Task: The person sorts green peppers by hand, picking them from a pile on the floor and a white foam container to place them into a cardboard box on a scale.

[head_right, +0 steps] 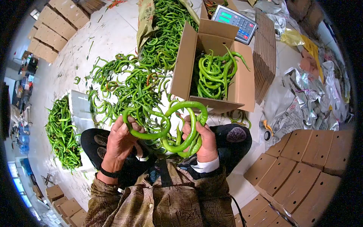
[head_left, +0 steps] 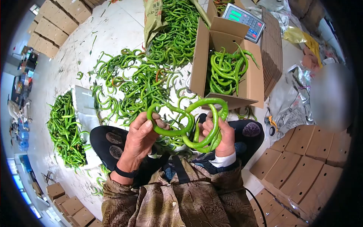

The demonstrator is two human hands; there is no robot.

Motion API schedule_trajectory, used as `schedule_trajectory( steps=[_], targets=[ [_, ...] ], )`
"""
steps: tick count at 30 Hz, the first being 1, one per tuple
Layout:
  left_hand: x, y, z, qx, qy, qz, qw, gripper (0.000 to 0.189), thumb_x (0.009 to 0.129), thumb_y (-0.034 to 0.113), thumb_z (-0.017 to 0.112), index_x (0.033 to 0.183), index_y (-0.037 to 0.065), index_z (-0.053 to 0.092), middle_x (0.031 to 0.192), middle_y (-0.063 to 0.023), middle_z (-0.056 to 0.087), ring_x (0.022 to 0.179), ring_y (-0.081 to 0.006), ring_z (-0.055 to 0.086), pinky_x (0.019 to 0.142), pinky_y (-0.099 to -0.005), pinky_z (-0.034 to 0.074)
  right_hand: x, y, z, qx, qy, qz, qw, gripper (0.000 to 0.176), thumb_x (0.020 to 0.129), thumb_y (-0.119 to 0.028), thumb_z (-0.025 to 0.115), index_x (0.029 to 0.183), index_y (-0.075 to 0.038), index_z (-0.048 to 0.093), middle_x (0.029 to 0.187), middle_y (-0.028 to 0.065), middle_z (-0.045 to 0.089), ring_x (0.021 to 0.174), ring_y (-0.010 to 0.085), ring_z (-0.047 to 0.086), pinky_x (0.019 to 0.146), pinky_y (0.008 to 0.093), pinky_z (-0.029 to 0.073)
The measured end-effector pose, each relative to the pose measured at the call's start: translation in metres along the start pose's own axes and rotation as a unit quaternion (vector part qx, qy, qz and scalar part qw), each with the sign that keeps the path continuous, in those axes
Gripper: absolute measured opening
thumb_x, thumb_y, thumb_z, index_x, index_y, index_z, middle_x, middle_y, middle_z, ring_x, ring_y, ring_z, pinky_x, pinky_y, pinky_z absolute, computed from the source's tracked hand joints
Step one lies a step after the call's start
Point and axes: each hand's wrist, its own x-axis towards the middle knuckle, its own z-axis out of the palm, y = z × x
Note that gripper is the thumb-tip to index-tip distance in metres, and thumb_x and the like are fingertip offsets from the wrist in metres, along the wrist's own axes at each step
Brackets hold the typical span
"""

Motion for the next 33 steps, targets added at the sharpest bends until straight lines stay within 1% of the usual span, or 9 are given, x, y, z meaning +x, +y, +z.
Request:
schedule_trajectory(
  steps=[10,13,15,16,17,19,23,31,33],
  targets=[
    [-0.005,0.006,0.005,0.047,0.012,0.007,0.999,0.031,0.089,0.021,0.068,0.113,0.004,0.058,0.092,-0.0079,0.065,0.092,-0.0260,0.063,0.090,-0.0440,0.050,0.000,0.000,0.005,-0.010,0.001,0.000,1.000,0.041,0.093,-0.031,0.061,0.117,0.000,0.051,0.078,0.0055,0.050,0.063,0.0130,0.043,0.056,0.0262,0.038],
    [-0.007,0.008,0.001,0.039,0.003,0.014,0.999,0.032,0.090,0.018,0.068,0.114,-0.001,0.061,0.097,-0.0112,0.067,0.095,-0.0236,0.065,0.092,-0.0400,0.050,-0.002,0.000,0.010,0.000,0.006,0.006,1.000,0.040,0.090,-0.028,0.063,0.116,0.001,0.052,0.080,0.0062,0.052,0.066,0.0132,0.048,0.058,0.0261,0.040],
    [-0.009,0.011,0.004,0.226,0.011,0.020,0.974,0.029,0.089,0.013,0.069,0.112,-0.003,0.063,0.098,-0.0107,0.067,0.092,-0.0194,0.065,0.090,-0.0344,0.050,-0.007,0.000,0.029,-0.108,0.087,0.010,0.990,0.038,0.086,-0.024,0.064,0.114,0.001,0.055,0.084,0.0065,0.056,0.069,0.0137,0.053,0.063,0.0263,0.043],
    [-0.012,0.015,0.016,0.261,0.021,-0.006,0.965,0.026,0.088,0.008,0.068,0.111,-0.005,0.064,0.098,-0.0099,0.067,0.088,-0.0153,0.063,0.083,-0.0286,0.050,-0.009,0.000,0.035,-0.147,0.108,0.023,0.983,0.036,0.083,-0.022,0.065,0.111,0.000,0.058,0.088,0.0065,0.059,0.073,0.0145,0.057,0.067,0.0269,0.046],
    [-0.013,0.014,0.017,0.258,0.016,-0.012,0.966,0.026,0.088,0.008,0.068,0.111,-0.005,0.064,0.098,-0.0099,0.067,0.088,-0.0153,0.063,0.083,-0.0286,0.050,-0.009,-0.003,0.055,-0.197,0.114,0.000,0.974,0.031,0.085,-0.018,0.064,0.109,0.001,0.055,0.080,0.0043,0.057,0.071,0.0141,0.057,0.063,0.0297,0.050],
    [-0.014,0.010,0.017,0.353,-0.006,-0.010,0.936,0.025,0.087,0.004,0.067,0.111,-0.005,0.064,0.096,-0.0094,0.067,0.084,-0.0140,0.061,0.075,-0.0267,0.049,-0.012,-0.008,0.078,-0.238,0.111,0.040,0.964,0.027,0.084,-0.012,0.066,0.107,0.002,0.059,0.082,0.0036,0.059,0.070,0.0120,0.059,0.062,0.0261,0.049],
    [-0.012,0.002,0.017,0.362,-0.021,0.018,0.932,0.023,0.086,0.004,0.068,0.108,-0.005,0.065,0.095,-0.0097,0.067,0.080,-0.0139,0.059,0.068,-0.0263,0.047,-0.011,-0.009,0.095,-0.232,0.017,0.075,0.970,0.025,0.087,-0.016,0.068,0.107,-0.001,0.063,0.093,-0.0014,0.061,0.084,0.0063,0.054,0.074,0.0213,0.041],
    [-0.018,-0.003,0.008,0.376,-0.007,-0.003,0.927,0.025,0.088,0.008,0.068,0.109,-0.006,0.065,0.096,-0.0098,0.068,0.086,-0.0150,0.063,0.076,-0.0270,0.049,-0.005,-0.001,0.087,-0.331,0.023,0.045,0.942,0.018,0.088,-0.022,0.069,0.091,-0.004,0.068,0.080,-0.0051,0.058,0.075,0.0038,0.050,0.070,0.0217,0.041],
    [-0.019,-0.004,0.009,0.272,0.024,-0.046,0.961,0.027,0.090,0.013,0.067,0.111,-0.005,0.065,0.097,-0.0090,0.069,0.089,-0.0148,0.064,0.081,-0.0278,0.050,-0.005,-0.002,0.085,-0.340,0.027,0.054,0.938,0.018,0.088,-0.021,0.069,0.092,-0.003,0.067,0.082,-0.0048,0.059,0.076,0.0042,0.050,0.071,0.0215,0.041]
  ],
)
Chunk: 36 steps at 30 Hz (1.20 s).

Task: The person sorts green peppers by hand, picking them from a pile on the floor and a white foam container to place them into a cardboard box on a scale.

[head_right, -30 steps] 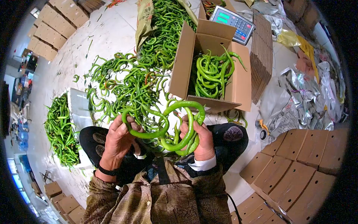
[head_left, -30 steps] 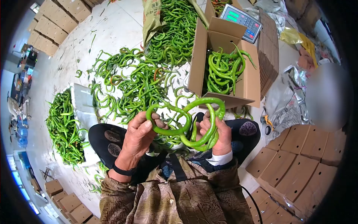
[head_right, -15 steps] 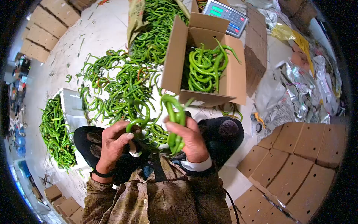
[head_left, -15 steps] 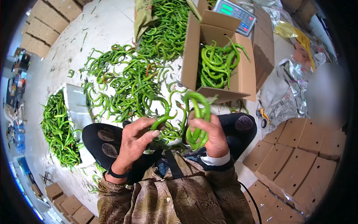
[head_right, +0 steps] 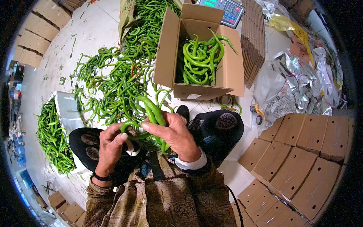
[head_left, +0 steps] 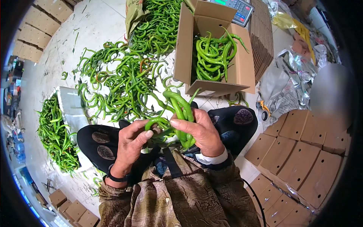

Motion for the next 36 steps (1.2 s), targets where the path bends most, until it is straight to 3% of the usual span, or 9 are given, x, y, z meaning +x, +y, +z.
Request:
schedule_trajectory(
  steps=[10,14,16,17,22,25,28,30,36],
  targets=[
    [0.007,-0.003,-0.006,-0.014,-0.009,-0.018,1.000,0.032,0.094,0.021,0.063,0.113,-0.005,0.063,0.092,-0.0093,0.068,0.082,-0.0147,0.065,0.077,-0.0285,0.053,0.002,0.000,-0.003,0.106,-0.003,0.020,0.994,0.015,0.090,-0.018,0.066,0.095,-0.004,0.063,0.082,-0.0034,0.057,0.076,0.0049,0.053,0.069,0.0209,0.041],
    [0.016,0.002,-0.009,-0.085,0.053,-0.057,0.993,0.033,0.096,0.024,0.059,0.113,-0.004,0.059,0.079,-0.0092,0.065,0.068,-0.0144,0.063,0.059,-0.0253,0.051,0.011,0.013,-0.017,0.151,0.051,0.028,0.987,0.014,0.090,-0.017,0.065,0.096,-0.006,0.061,0.080,-0.0013,0.058,0.068,0.0080,0.053,0.061,0.0232,0.043],
    [0.021,0.005,-0.014,-0.120,0.089,-0.044,0.988,0.033,0.096,0.025,0.060,0.114,-0.003,0.058,0.078,-0.0081,0.063,0.068,-0.0144,0.062,0.055,-0.0239,0.049,0.012,0.015,-0.029,0.257,-0.023,0.030,0.966,0.014,0.090,-0.018,0.065,0.095,-0.006,0.060,0.078,-0.0001,0.057,0.066,0.0088,0.051,0.060,0.0235,0.042],
    [0.025,0.005,-0.019,-0.134,0.134,-0.031,0.981,0.032,0.096,0.025,0.060,0.114,-0.002,0.058,0.080,-0.0075,0.063,0.069,-0.0149,0.061,0.059,-0.0256,0.050,0.011,0.007,-0.025,0.205,0.001,0.026,0.978,0.022,0.092,-0.025,0.058,0.091,-0.004,0.054,0.073,-0.0003,0.047,0.060,0.0072,0.041,0.054,0.0218,0.035],
    [0.066,0.048,-0.039,-0.242,0.244,0.169,0.924,0.029,0.096,0.024,0.061,0.110,-0.002,0.059,0.102,-0.0097,0.062,0.092,-0.0157,0.059,0.086,-0.0276,0.049,0.007,0.025,-0.044,0.338,-0.051,-0.056,0.938,0.023,0.095,-0.027,0.055,0.087,-0.005,0.051,0.071,-0.0001,0.045,0.056,0.0074,0.035,0.054,0.0198,0.031],
    [0.118,0.087,-0.015,-0.243,0.175,0.217,0.929,0.038,0.096,0.026,0.061,0.119,-0.004,0.055,0.113,-0.0109,0.060,0.103,-0.0192,0.059,0.097,-0.0312,0.047,0.010,0.036,-0.053,0.399,-0.164,-0.082,0.898,0.028,0.098,-0.031,0.053,0.086,-0.006,0.047,0.073,0.0006,0.046,0.064,0.0086,0.038,0.057,0.0218,0.032],
    [0.164,0.095,0.034,-0.151,0.099,0.202,0.963,0.050,0.097,0.027,0.060,0.130,-0.009,0.049,0.126,-0.0189,0.058,0.119,-0.0281,0.056,0.100,-0.0352,0.048,0.007,0.032,-0.047,0.414,-0.160,-0.089,0.892,0.027,0.099,-0.030,0.051,0.086,-0.007,0.047,0.075,0.0002,0.045,0.066,0.0089,0.038,0.058,0.0233,0.032],
    [0.152,0.084,0.049,-0.055,0.110,0.232,0.965,0.054,0.097,0.027,0.059,0.133,-0.011,0.044,0.124,-0.0213,0.057,0.115,-0.0262,0.058,0.103,-0.0328,0.044,0.004,0.025,-0.050,0.412,-0.141,-0.102,0.895,0.027,0.099,-0.031,0.051,0.086,-0.008,0.045,0.075,-0.0004,0.044,0.065,0.0091,0.038,0.057,0.0234,0.032],
    [0.063,0.042,0.045,0.143,-0.094,0.025,0.985,0.057,0.093,0.032,0.062,0.133,-0.006,0.047,0.115,-0.0126,0.062,0.109,-0.0195,0.058,0.099,-0.0336,0.043,0.008,0.029,-0.062,0.374,-0.058,-0.101,0.920,0.028,0.094,-0.030,0.059,0.101,-0.004,0.052,0.080,0.0027,0.051,0.067,0.0110,0.046,0.058,0.0243,0.039]
  ],
)
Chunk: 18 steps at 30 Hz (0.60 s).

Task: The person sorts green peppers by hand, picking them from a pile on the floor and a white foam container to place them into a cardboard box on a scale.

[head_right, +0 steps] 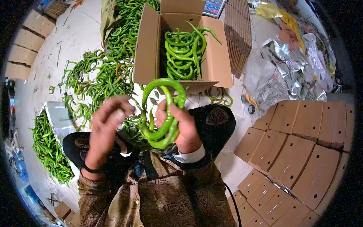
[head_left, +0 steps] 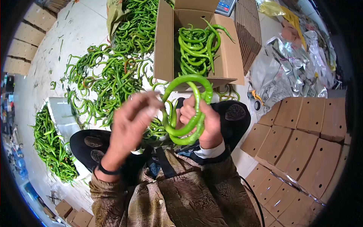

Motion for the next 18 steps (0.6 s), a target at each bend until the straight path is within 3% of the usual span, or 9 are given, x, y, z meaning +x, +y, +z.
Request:
schedule_trajectory(
  steps=[2,3,5,6,8,10,12,17,18],
  targets=[
    [-0.012,-0.021,0.017,-0.031,-0.062,0.019,0.997,0.052,0.092,0.025,0.066,0.131,-0.003,0.050,0.120,-0.0131,0.059,0.105,-0.0164,0.058,0.091,-0.0309,0.048,0.003,0.009,0.008,-0.116,0.068,-0.004,0.991,0.025,0.092,-0.022,0.063,0.107,-0.002,0.056,0.082,0.0043,0.058,0.076,0.0143,0.057,0.069,0.0291,0.049],
    [-0.015,-0.029,0.024,-0.062,-0.059,0.032,0.996,0.057,0.091,0.028,0.067,0.134,-0.004,0.047,0.126,-0.0145,0.056,0.108,-0.0180,0.057,0.094,-0.0325,0.047,0.004,0.011,0.017,-0.281,0.099,-0.013,0.955,0.023,0.091,-0.020,0.065,0.103,-0.002,0.058,0.081,0.0041,0.058,0.075,0.0136,0.058,0.069,0.0295,0.049],
    [-0.014,-0.032,0.033,-0.109,-0.022,0.025,0.994,0.058,0.091,0.027,0.068,0.134,-0.005,0.045,0.128,-0.0163,0.054,0.109,-0.0193,0.056,0.098,-0.0341,0.045,0.008,0.023,0.033,-0.524,0.163,-0.044,0.835,0.019,0.088,-0.019,0.069,0.093,-0.003,0.061,0.074,0.0071,0.061,0.073,0.0184,0.062,0.068,0.0322,0.050],
    [-0.011,-0.032,0.035,-0.122,-0.010,0.026,0.992,0.058,0.091,0.026,0.068,0.134,-0.006,0.046,0.127,-0.0163,0.055,0.109,-0.0190,0.057,0.099,-0.0339,0.044,0.010,0.035,0.021,-0.684,0.096,-0.190,0.698,0.018,0.085,-0.013,0.067,0.098,-0.003,0.060,0.086,0.0126,0.061,0.072,0.0285,0.063,0.064,0.0359,0.049],
    [-0.014,-0.036,0.041,-0.171,0.040,-0.017,0.984,0.055,0.091,0.024,0.068,0.132,-0.005,0.047,0.125,-0.0156,0.056,0.110,-0.0189,0.057,0.100,-0.0334,0.044,0.005,0.052,0.027,-0.792,0.065,-0.265,0.547,0.028,0.076,-0.004,0.068,0.103,-0.001,0.059,0.089,0.0155,0.059,0.073,0.0324,0.064,0.066,0.0390,0.052],
    [-0.015,-0.039,0.042,-0.300,0.118,-0.077,0.944,0.039,0.092,0.016,0.066,0.123,-0.003,0.054,0.119,-0.0124,0.060,0.109,-0.0190,0.058,0.099,-0.0338,0.044,0.000,0.065,0.028,-0.810,0.060,-0.234,0.535,0.042,0.068,0.000,0.071,0.108,-0.001,0.057,0.102,0.0159,0.055,0.086,0.0372,0.061,0.066,0.0429,0.052],
    [-0.019,-0.052,0.035,-0.413,0.114,-0.037,0.903,0.028,0.092,0.012,0.064,0.115,-0.002,0.057,0.118,-0.0126,0.060,0.106,-0.0198,0.059,0.098,-0.0366,0.045,-0.005,0.062,0.043,-0.785,0.055,-0.255,0.562,0.047,0.068,-0.004,0.075,0.111,-0.001,0.057,0.104,0.0154,0.053,0.087,0.0362,0.060,0.067,0.0432,0.052],
    [-0.038,-0.074,0.011,-0.394,0.028,0.030,0.918,0.030,0.084,0.022,0.074,0.092,0.000,0.056,0.099,-0.0117,0.056,0.113,-0.0280,0.052,0.103,-0.0455,0.040,-0.032,0.047,0.056,-0.830,-0.013,-0.171,0.532,0.051,0.071,-0.009,0.079,0.117,-0.004,0.057,0.101,0.0140,0.050,0.087,0.0351,0.059,0.068,0.0426,0.052],
    [-0.039,-0.077,0.008,-0.381,0.029,0.047,0.923,0.031,0.085,0.025,0.075,0.093,0.001,0.056,0.093,-0.0081,0.055,0.104,-0.0256,0.054,0.100,-0.0441,0.042,-0.035,0.045,0.058,-0.842,-0.026,-0.147,0.518,0.051,0.073,-0.010,0.079,0.118,-0.005,0.057,0.100,0.0140,0.049,0.086,0.0347,0.060,0.068,0.0427,0.051]
  ],
)
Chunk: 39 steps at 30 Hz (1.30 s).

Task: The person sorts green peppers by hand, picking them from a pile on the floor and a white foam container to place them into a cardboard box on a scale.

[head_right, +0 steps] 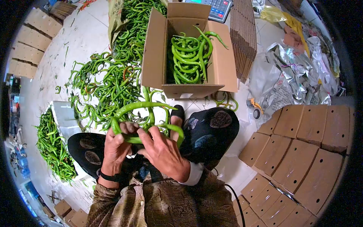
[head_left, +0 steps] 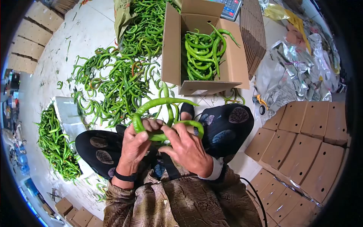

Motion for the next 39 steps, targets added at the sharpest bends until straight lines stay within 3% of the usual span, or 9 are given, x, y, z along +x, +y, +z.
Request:
schedule_trajectory(
  steps=[5,8,9,11,15,23,25,30,39],
  targets=[
    [-0.003,0.015,-0.024,-0.252,0.021,0.021,0.967,0.025,0.097,0.027,0.057,0.107,0.004,0.056,0.070,0.0055,0.037,0.068,-0.0103,0.043,0.083,-0.0378,0.044,-0.012,0.020,-0.030,0.243,0.013,0.075,0.967,0.022,0.079,-0.007,0.075,0.098,-0.001,0.066,0.083,0.0075,0.061,0.070,0.0166,0.058,0.063,0.0286,0.046],
    [-0.003,0.021,-0.028,-0.355,0.009,0.033,0.934,0.027,0.103,0.024,0.044,0.112,0.000,0.054,0.066,0.0064,0.039,0.060,-0.0071,0.039,0.077,-0.0346,0.044,-0.016,0.036,-0.047,0.638,0.056,0.202,0.741,0.018,0.095,-0.018,0.059,0.086,-0.002,0.058,0.073,-0.0001,0.047,0.057,0.0094,0.041,0.052,0.0241,0.037],
    [-0.003,0.022,-0.030,-0.366,-0.006,0.037,0.930,0.028,0.103,0.024,0.044,0.111,0.000,0.055,0.065,0.0064,0.039,0.059,-0.0072,0.039,0.076,-0.0346,0.044,-0.017,0.040,-0.051,0.637,0.058,0.201,0.742,0.018,0.095,-0.018,0.059,0.086,-0.002,0.058,0.073,-0.0001,0.047,0.057,0.0094,0.041,0.052,0.0241,0.037],
    [-0.002,0.026,-0.025,-0.381,-0.009,0.039,0.924,0.028,0.103,0.025,0.045,0.108,0.000,0.056,0.062,0.0069,0.039,0.056,-0.0073,0.040,0.074,-0.0334,0.044,-0.018,0.047,-0.059,0.819,0.128,0.212,0.518,0.027,0.103,-0.024,0.045,0.085,-0.004,0.048,0.071,-0.0006,0.037,0.054,0.0063,0.033,0.048,0.0220,0.033],
    [0.008,0.037,-0.019,-0.363,-0.035,0.050,0.930,0.028,0.103,0.025,0.045,0.108,0.000,0.056,0.062,0.0070,0.040,0.056,-0.0071,0.041,0.071,-0.0316,0.042,-0.002,0.055,-0.085,0.819,0.148,0.016,0.554,0.028,0.106,-0.026,0.037,0.091,-0.004,0.044,0.075,0.0010,0.039,0.054,0.0066,0.033,0.047,0.0207,0.031],
    [0.083,0.089,0.045,-0.375,-0.147,0.059,0.913,0.024,0.102,0.023,0.046,0.106,0.001,0.057,0.062,0.0077,0.035,0.057,-0.0062,0.037,0.077,-0.0303,0.040,0.068,0.111,-0.160,0.800,0.180,-0.046,0.570,0.030,0.105,-0.029,0.041,0.097,-0.003,0.053,0.070,0.0001,0.041,0.053,0.0070,0.035,0.047,0.0237,0.031],
    [0.125,0.087,0.059,-0.401,-0.225,0.038,0.887,0.021,0.101,0.021,0.050,0.109,0.002,0.055,0.066,0.0068,0.039,0.063,-0.0076,0.042,0.083,-0.0315,0.041,0.093,0.128,-0.171,0.761,0.126,0.035,0.635,0.034,0.102,-0.034,0.047,0.106,-0.001,0.056,0.077,0.0011,0.049,0.062,0.0102,0.046,0.060,0.0238,0.042],
    [0.164,0.019,0.033,0.165,0.092,-0.027,0.982,0.052,0.094,0.027,0.061,0.132,-0.005,0.047,0.120,-0.0146,0.057,0.106,-0.0223,0.057,0.095,-0.0338,0.042,0.086,0.189,-0.156,0.422,0.113,0.283,0.854,0.039,0.098,-0.035,0.057,0.115,0.000,0.057,0.098,0.0057,0.062,0.087,0.0202,0.060,0.088,0.0322,0.049],
    [0.065,0.126,0.020,0.252,0.054,-0.094,0.962,0.041,0.088,0.021,0.064,0.119,-0.006,0.057,0.089,-0.0086,0.064,0.081,-0.0166,0.060,0.079,-0.0305,0.049,0.099,0.248,-0.190,0.325,0.077,0.347,0.876,0.040,0.093,-0.024,0.063,0.123,0.002,0.057,0.097,0.0076,0.065,0.084,0.0153,0.062,0.076,0.0276,0.052]
  ],
)
